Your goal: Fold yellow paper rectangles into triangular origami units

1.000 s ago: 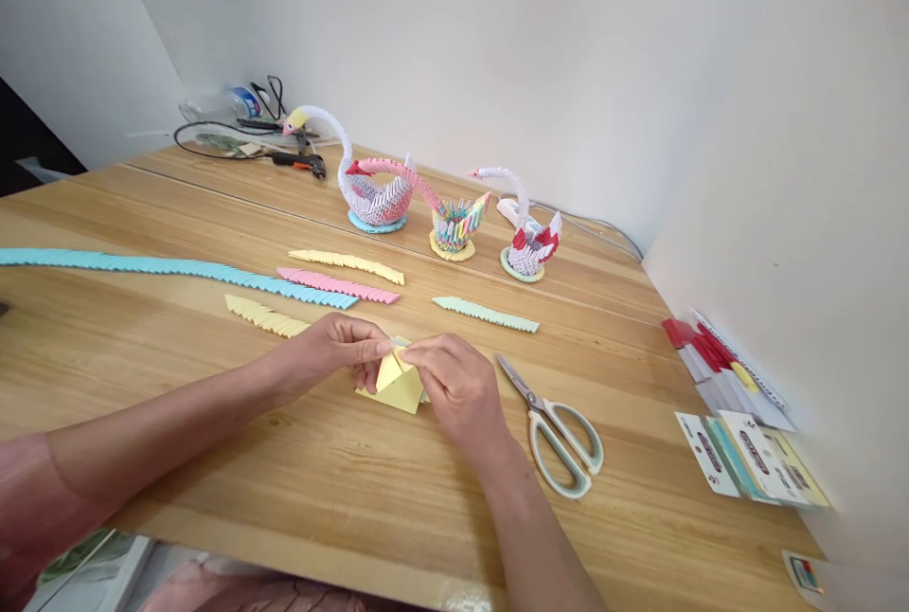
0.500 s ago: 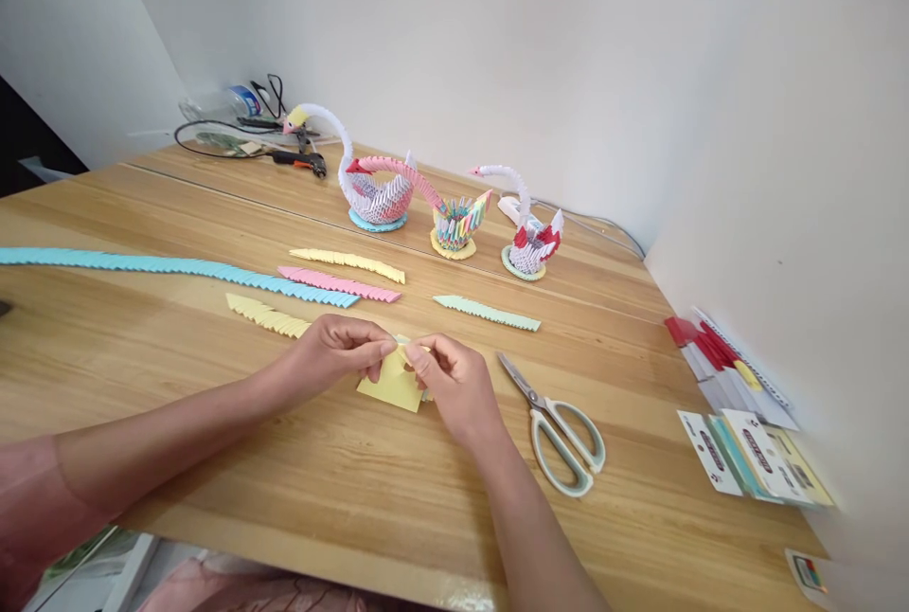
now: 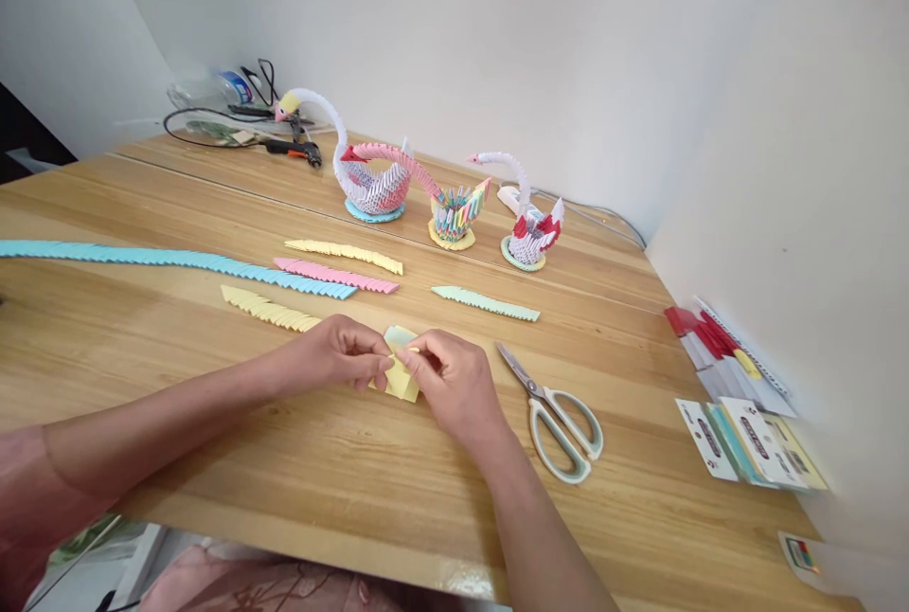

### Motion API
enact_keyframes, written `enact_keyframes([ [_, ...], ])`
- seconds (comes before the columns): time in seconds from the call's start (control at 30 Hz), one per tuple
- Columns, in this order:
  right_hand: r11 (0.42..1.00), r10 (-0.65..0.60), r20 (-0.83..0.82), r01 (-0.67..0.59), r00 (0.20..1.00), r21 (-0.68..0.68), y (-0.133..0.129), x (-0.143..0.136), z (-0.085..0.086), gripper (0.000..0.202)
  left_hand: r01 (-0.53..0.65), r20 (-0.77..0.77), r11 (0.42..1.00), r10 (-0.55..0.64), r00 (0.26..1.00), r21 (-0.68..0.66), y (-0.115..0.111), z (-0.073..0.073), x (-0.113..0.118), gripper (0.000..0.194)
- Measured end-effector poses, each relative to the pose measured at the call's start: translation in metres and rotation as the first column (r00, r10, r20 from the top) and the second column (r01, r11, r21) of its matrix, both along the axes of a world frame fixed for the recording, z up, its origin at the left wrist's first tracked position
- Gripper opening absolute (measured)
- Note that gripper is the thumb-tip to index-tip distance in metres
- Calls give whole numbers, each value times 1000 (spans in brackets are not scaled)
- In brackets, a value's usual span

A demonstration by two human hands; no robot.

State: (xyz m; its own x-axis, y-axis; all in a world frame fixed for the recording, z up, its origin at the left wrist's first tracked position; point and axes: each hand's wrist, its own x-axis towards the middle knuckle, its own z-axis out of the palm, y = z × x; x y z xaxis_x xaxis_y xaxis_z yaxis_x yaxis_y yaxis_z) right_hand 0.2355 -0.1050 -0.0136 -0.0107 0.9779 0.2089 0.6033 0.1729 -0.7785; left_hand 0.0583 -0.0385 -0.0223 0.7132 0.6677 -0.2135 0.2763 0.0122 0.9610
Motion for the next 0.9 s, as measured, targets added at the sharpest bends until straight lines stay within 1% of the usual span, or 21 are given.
enact_keyframes([
  [0.03,999,-44,-73,43,996,-10,1,1,-1,24,-18,24,999,19,1000,-42,1,1,-1,26],
  [0.1,992,-129,-230,128,965,-22,1,3,-2,27,-83,90,990,93,992,-111,3,3,-1,27],
  [0.13,990,-142,-289,140,947,-25,2,4,-3,27,-123,120,984,139,983,-127,3,4,-1,28],
  [0.2,994,-114,-336,108,935,-34,2,3,-4,25,-182,164,973,205,965,-145,3,5,0,27],
  [0.27,997,-81,-303,71,949,-42,2,-1,-5,22,-202,194,965,233,953,-165,2,5,1,25],
  [0.37,995,-98,-222,91,970,-42,2,-8,-5,18,-178,210,966,217,953,-190,0,5,3,24],
  [0.43,991,-126,-224,115,966,-62,2,-10,-6,19,-148,190,973,181,965,-176,-1,4,3,26],
  [0.5,989,-143,-264,126,954,-83,2,-10,-6,20,-129,160,982,151,975,-140,-2,4,3,27],
  [0.6,987,-149,-296,123,944,-102,2,-9,-6,20,-137,136,987,148,980,-86,-2,4,3,27],
  [0.7,983,-166,-301,135,939,-122,2,-9,-6,20,-137,119,989,144,982,-60,-4,5,3,28],
  [0.77,981,-174,-331,135,927,-138,3,-9,-6,20,-125,111,991,130,985,-52,-4,5,3,28],
  [0.9,980,-153,-458,75,876,-183,5,-7,-7,20,-117,107,992,121,987,-45,-5,5,5,28],
])
